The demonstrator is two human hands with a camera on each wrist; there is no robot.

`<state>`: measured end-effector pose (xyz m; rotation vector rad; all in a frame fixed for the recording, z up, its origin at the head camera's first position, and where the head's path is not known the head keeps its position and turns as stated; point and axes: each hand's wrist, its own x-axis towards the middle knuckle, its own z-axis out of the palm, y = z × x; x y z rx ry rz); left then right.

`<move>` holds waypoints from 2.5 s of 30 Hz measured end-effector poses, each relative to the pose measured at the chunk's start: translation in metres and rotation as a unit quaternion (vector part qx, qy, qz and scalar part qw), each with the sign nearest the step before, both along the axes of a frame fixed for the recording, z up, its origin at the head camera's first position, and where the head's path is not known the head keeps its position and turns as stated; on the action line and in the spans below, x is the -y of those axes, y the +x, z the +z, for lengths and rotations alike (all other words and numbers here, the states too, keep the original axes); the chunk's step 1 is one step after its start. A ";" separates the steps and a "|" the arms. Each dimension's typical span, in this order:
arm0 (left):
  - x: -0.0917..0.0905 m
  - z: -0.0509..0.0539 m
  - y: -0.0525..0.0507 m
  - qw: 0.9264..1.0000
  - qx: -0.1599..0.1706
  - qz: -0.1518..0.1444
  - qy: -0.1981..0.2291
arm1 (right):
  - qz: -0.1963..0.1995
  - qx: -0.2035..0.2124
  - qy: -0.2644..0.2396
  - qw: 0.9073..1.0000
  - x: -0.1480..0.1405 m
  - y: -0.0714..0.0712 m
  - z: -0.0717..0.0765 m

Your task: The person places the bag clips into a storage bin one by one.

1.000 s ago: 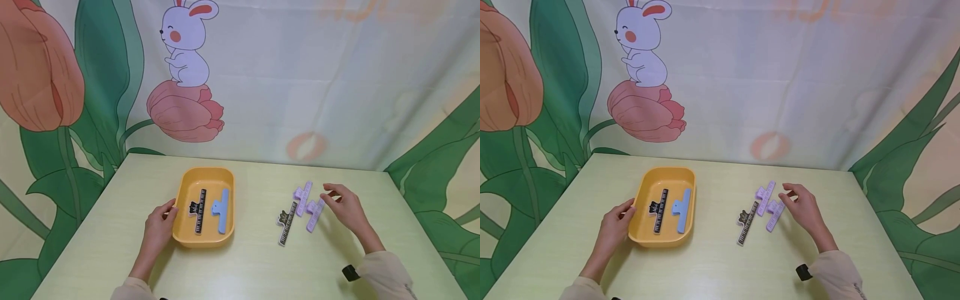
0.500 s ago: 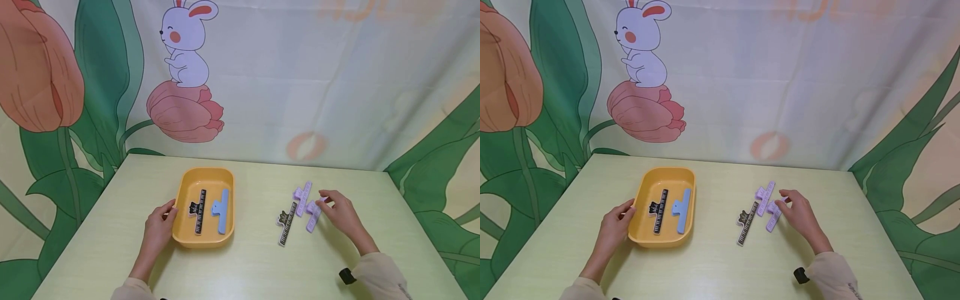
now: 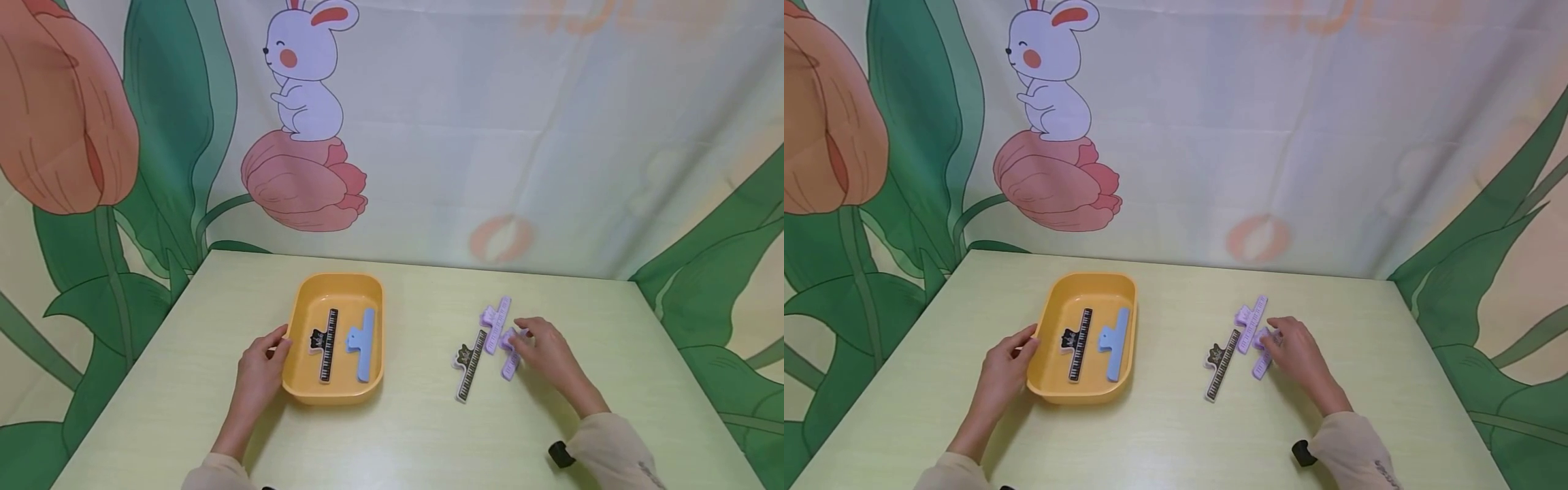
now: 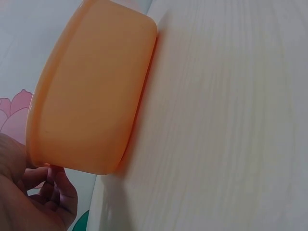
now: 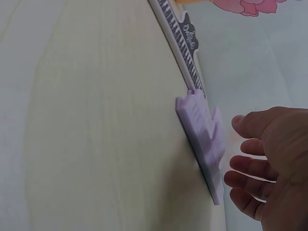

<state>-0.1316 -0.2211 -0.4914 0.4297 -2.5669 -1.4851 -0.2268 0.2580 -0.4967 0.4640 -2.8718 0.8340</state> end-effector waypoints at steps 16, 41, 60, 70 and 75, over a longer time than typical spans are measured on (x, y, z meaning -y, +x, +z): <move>-0.001 -0.001 -0.001 1.000 0.008 -0.005 0.005 | -0.009 -0.007 0.104 0.995 0.009 -0.004 -0.017; 0.001 0.000 0.002 1.000 -0.007 -0.002 -0.003 | -0.011 -0.010 0.113 0.993 0.015 -0.005 -0.016; 0.000 -0.001 0.001 1.000 -0.004 -0.004 0.000 | -0.011 -0.024 0.108 0.994 0.011 -0.005 -0.019; -0.001 0.000 0.001 1.000 -0.004 -0.004 -0.001 | -0.032 0.024 -0.003 0.999 0.003 -0.002 -0.006; -0.001 0.000 0.001 1.000 -0.003 -0.003 -0.002 | -0.034 0.015 -0.073 0.997 -0.004 0.000 0.003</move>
